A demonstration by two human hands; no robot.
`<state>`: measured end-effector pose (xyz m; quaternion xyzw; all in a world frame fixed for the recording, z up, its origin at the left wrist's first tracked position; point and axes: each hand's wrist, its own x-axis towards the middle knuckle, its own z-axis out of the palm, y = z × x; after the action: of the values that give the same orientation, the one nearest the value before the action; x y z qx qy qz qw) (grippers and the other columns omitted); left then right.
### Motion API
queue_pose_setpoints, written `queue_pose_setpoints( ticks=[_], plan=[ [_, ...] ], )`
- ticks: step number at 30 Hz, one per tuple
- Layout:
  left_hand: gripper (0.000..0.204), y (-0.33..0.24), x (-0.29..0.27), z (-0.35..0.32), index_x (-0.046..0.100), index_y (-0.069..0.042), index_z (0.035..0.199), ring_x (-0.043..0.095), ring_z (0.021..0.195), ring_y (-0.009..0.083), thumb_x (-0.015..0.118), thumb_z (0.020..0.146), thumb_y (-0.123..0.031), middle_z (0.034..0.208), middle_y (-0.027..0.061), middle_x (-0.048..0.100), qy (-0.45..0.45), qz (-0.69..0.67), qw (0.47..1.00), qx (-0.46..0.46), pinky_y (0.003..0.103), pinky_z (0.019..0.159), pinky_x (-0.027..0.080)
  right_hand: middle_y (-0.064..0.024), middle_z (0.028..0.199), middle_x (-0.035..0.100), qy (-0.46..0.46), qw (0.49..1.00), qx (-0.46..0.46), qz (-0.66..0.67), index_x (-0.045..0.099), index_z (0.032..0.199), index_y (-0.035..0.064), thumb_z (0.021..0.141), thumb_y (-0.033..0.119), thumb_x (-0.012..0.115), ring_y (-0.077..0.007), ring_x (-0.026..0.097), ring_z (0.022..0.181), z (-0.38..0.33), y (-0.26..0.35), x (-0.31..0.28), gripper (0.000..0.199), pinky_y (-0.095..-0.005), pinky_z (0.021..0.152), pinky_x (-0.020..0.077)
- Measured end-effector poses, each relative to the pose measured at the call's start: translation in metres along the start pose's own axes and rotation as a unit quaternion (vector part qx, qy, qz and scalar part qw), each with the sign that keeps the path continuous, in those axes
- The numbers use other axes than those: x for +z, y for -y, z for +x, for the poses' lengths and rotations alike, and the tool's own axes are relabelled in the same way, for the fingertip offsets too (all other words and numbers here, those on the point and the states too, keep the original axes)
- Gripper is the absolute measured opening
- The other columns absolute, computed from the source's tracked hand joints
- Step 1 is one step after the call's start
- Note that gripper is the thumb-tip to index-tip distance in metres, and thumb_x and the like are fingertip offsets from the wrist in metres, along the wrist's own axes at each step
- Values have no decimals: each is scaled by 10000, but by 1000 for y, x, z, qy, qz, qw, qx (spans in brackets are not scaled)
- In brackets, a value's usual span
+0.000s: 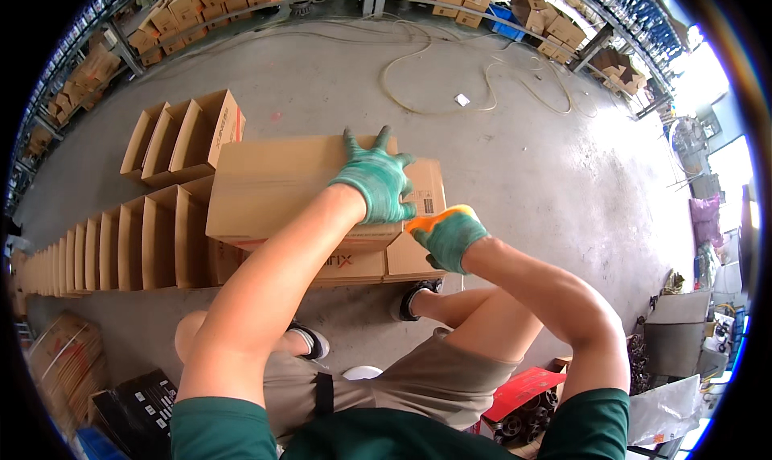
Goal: The person sits on the floor in a warehouse and repeatedly assembles and seals cardboard boxes. They fold the flaps of each box and use a handheld tape dispenser to apply packing tape across the seams. The sealed boxes are then placed in a growing stack on the floor.
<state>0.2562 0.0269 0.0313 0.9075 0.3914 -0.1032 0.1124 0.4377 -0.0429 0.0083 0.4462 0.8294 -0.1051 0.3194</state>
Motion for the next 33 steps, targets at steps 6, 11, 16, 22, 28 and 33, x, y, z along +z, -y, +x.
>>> queue_pose_setpoints(
  ticks=[6, 11, 16, 22, 28, 33],
  plan=[
    [440, 2, 21, 4, 706, -186, 1252, 158, 1533, 414, 501, 972, -457, 1591, 66, 397, -84, 25, 996, -13, 854, 1073, 99, -90, 858, 692, -268, 875, 98, 391, 610, 1187, 85, 945, 285, 662, -235, 678, 791, 73, -34, 90, 318, -365, 698, 541],
    [439, 70, 69, 14, 587, -116, 1383, 283, 1495, 384, 540, 991, -309, 1586, 101, 391, -322, -201, 919, 105, 685, 1194, 162, -64, 857, 657, -113, 627, 196, 745, 607, 1183, 65, 934, 508, 679, -232, 659, 805, 129, -19, 106, 513, -352, 759, 531],
    [700, 104, 49, -111, 448, -184, 1504, 244, 1514, 379, 652, 920, -511, 1631, 108, 305, -221, 36, 920, -321, 610, 1211, 220, -169, 1033, 737, -128, 950, 163, 233, 609, 1299, 78, 998, 433, 573, -321, 711, 968, 78, -5, 28, 466, -419, 890, 553],
    [828, 151, 91, -170, 424, 7, 1469, 556, 1293, 343, 721, 900, -517, 1409, 267, 552, -252, -284, 832, -404, 402, 1078, 448, -137, 974, 712, -285, 782, 105, 544, 616, 1309, 86, 1039, 358, 523, -251, 684, 822, 57, 30, 16, 394, -361, 774, 539],
    [682, 176, 88, -181, 534, 39, 1386, 597, 1182, 219, 639, 978, -496, 1268, 172, 666, -205, -514, 756, -350, 351, 1030, 452, -36, 1105, 593, -16, 624, 59, 779, 585, 1313, 131, 1021, 532, 482, -186, 578, 907, 69, 7, 19, 506, -374, 837, 561],
    [743, 174, 85, -217, 371, -99, 1544, 521, 1269, 180, 699, 961, -423, 1469, 82, 521, -409, -578, 694, -130, 318, 1063, 434, -113, 1306, 583, -205, 553, -107, 801, 525, 1395, 88, 1043, 559, 445, -222, 577, 1174, 63, -16, 18, 593, -419, 1053, 474]
  ],
)
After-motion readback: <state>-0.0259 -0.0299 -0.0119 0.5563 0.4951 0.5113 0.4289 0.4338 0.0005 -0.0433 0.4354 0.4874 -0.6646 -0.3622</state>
